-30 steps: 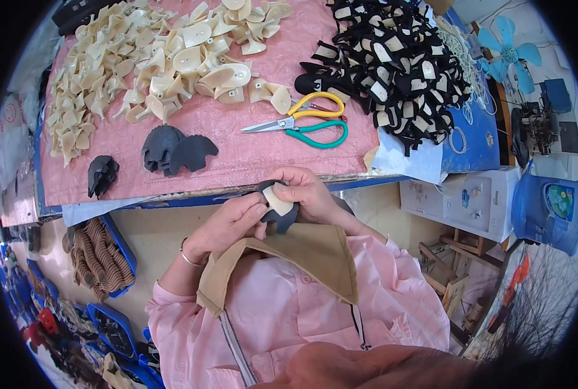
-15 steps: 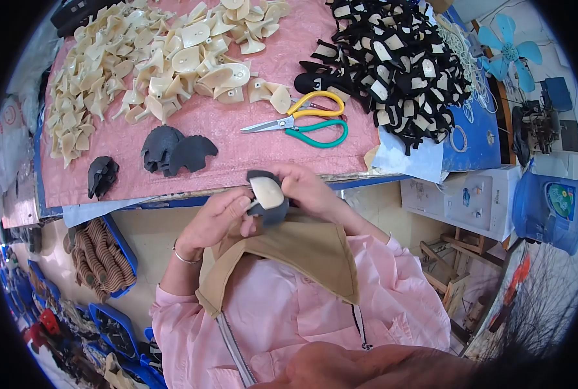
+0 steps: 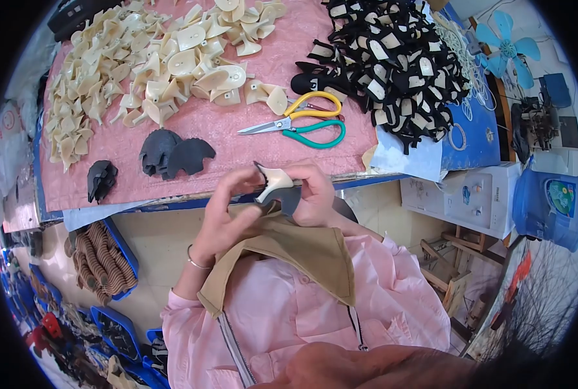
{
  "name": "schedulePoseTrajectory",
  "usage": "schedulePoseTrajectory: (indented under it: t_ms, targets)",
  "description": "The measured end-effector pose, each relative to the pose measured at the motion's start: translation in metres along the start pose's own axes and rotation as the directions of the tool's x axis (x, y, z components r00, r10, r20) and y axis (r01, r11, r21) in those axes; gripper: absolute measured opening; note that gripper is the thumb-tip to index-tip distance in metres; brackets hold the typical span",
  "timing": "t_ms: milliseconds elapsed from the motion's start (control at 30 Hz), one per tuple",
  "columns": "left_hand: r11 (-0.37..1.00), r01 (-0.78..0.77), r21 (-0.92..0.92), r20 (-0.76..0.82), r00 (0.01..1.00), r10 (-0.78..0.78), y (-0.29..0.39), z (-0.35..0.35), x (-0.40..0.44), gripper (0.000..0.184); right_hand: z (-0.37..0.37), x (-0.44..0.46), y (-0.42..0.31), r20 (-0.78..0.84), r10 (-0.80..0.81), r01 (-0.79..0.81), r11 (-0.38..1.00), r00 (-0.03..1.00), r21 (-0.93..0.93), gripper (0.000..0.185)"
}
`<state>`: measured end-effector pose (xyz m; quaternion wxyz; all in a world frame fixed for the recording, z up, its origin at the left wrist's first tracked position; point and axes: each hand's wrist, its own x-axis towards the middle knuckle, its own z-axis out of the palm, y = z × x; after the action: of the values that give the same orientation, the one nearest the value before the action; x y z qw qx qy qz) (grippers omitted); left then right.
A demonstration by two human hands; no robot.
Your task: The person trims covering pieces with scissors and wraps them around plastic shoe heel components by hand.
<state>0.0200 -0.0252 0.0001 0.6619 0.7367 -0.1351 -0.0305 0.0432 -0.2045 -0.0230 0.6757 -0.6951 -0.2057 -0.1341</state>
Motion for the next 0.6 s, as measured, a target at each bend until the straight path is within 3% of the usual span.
schedulePoseTrajectory:
  t_ms: [33, 67, 100, 167, 267, 400, 467, 600]
  targets:
    - [1.0, 0.009, 0.024, 0.006, 1.0, -0.009, -0.011, 0.003, -0.005, 0.061, 0.002, -0.002, 0.0, 0.009, 0.027, -0.028, 0.999, 1.0, 0.03, 0.025]
    - [1.0, 0.012, 0.024, 0.0, 1.0, -0.012, -0.016, 0.008, -0.005, 0.061, 0.004, -0.005, 0.001, 0.023, 0.052, -0.053, 0.997, 0.998, 0.063, 0.024]
    - [0.992, -0.076, 0.102, -0.068, 0.994, 0.083, -0.019, 0.016, -0.001, 0.059, 0.006, -0.009, 0.004, 0.029, 0.053, -0.054, 0.996, 0.998, 0.066, 0.024]
    - [0.966, -0.193, 0.174, -0.092, 0.973, 0.211, -0.026, 0.023, 0.005, 0.055, 0.008, -0.019, 0.009, 0.085, 0.209, -0.223, 0.95, 0.974, 0.221, 0.032]
    - [0.982, -0.161, 0.096, -0.045, 0.985, 0.166, -0.028, 0.026, 0.003, 0.05, 0.011, -0.014, 0.006, -0.007, 0.127, -0.122, 0.971, 0.992, 0.205, 0.02]
    - [0.958, -0.242, 0.154, -0.061, 0.965, 0.254, -0.029, 0.03, 0.005, 0.044, 0.011, -0.019, 0.006, -0.01, 0.198, -0.191, 0.954, 0.98, 0.233, 0.017]
    - [0.949, -0.296, 0.113, -0.133, 0.942, 0.309, -0.034, 0.033, 0.005, 0.038, 0.007, -0.019, 0.008, 0.115, 0.155, -0.179, 0.952, 0.981, 0.247, 0.023]
    - [0.93, -0.334, 0.157, -0.139, 0.924, 0.355, -0.036, 0.031, 0.006, 0.034, 0.006, -0.014, 0.003, 0.144, 0.137, -0.168, 0.959, 0.98, 0.23, 0.019]
